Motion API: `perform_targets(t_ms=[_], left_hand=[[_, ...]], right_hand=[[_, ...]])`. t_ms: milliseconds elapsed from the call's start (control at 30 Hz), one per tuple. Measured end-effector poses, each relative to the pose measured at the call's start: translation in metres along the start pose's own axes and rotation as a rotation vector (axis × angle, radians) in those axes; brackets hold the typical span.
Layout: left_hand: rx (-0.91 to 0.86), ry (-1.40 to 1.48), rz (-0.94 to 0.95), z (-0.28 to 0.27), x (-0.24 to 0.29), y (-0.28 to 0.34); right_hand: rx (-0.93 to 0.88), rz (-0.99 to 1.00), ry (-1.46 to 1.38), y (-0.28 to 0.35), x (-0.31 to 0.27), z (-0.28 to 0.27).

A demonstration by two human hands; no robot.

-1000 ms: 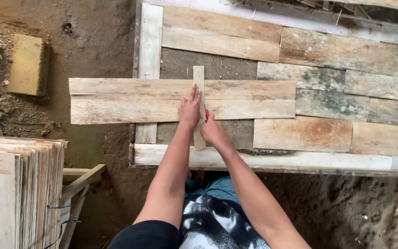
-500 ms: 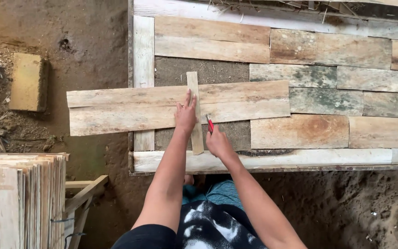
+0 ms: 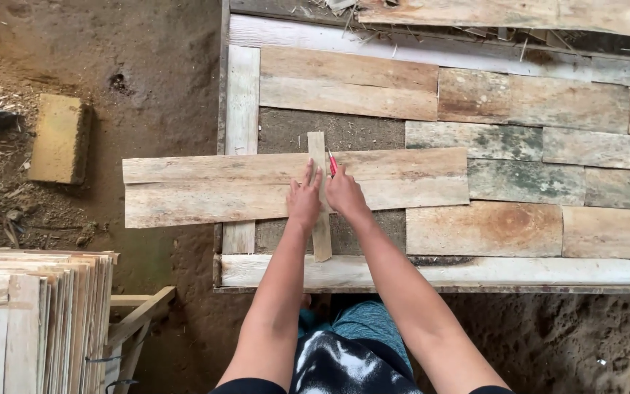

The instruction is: Laying out and marking thin wooden planks on a frame to prepare for assembly.

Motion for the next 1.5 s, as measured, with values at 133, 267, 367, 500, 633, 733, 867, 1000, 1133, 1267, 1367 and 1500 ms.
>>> perform_targets(t_ms=[133, 267, 367, 500, 633, 733, 867, 1000, 1133, 1267, 1367, 1500], left_hand=[[0.002, 0.010, -0.007, -0.001, 0.001, 0.001], [-0.004, 0.003, -0.014, 0.003, -0.002, -0.004], [0.000, -0.005, -0.020, 0.009, -0.003, -0.008], [-0.013, 0.006, -0.046, 0.011, -0.003, -0.007], [0.001, -0.022, -0.040, 0.008, 0.000, -0.006], [0.006, -0.024, -0.046, 0.009, 0.000, -0.004], [0.025, -0.030, -0.035, 0.018, 0.000, -0.013], [0.005, -0.031, -0.054, 0.015, 0.000, -0.007], [-0.006, -0.018, -0.041, 0.019, -0.005, -0.009], [0.040, 0.034, -0.010, 0.003, -0.001, -0.001], [0.100, 0.136, 0.015, 0.006, -0.012, 0.001], [0.236, 0.249, 0.084, 0.009, -0.018, 0.009]], right_hand=[[-0.015, -0.005, 0.011, -0.023, 0.009, 0.011], [-0.072, 0.044, 0.048, -0.009, -0.005, 0.004], [-0.119, 0.070, 0.083, -0.016, 0.001, 0.010], [-0.153, 0.077, 0.066, 0.017, 0.004, 0.012], [-0.190, 0.106, 0.072, 0.045, 0.009, 0.014], [-0.272, 0.124, 0.092, 0.104, -0.017, -0.010], [-0.222, 0.114, 0.018, 0.093, 0.024, 0.020], [-0.248, 0.102, 0.042, 0.108, 0.033, 0.035], [-0.249, 0.088, 0.053, 0.116, 0.058, 0.052], [-0.115, 0.161, -0.125, 0.113, 0.083, 0.061], [0.097, 0.173, -0.337, 0.101, 0.092, 0.079], [0.246, 0.032, -0.408, 0.093, 0.073, 0.083]])
Point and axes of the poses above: each hand's wrist, its own y-axis away from the middle knuckle, its own z-axis out of the palm, x = y × z, the point moved 2 cm from there along -y, towards the middle knuckle, and after that the axes turned 3 degrees about y, right-handed, at the moved point
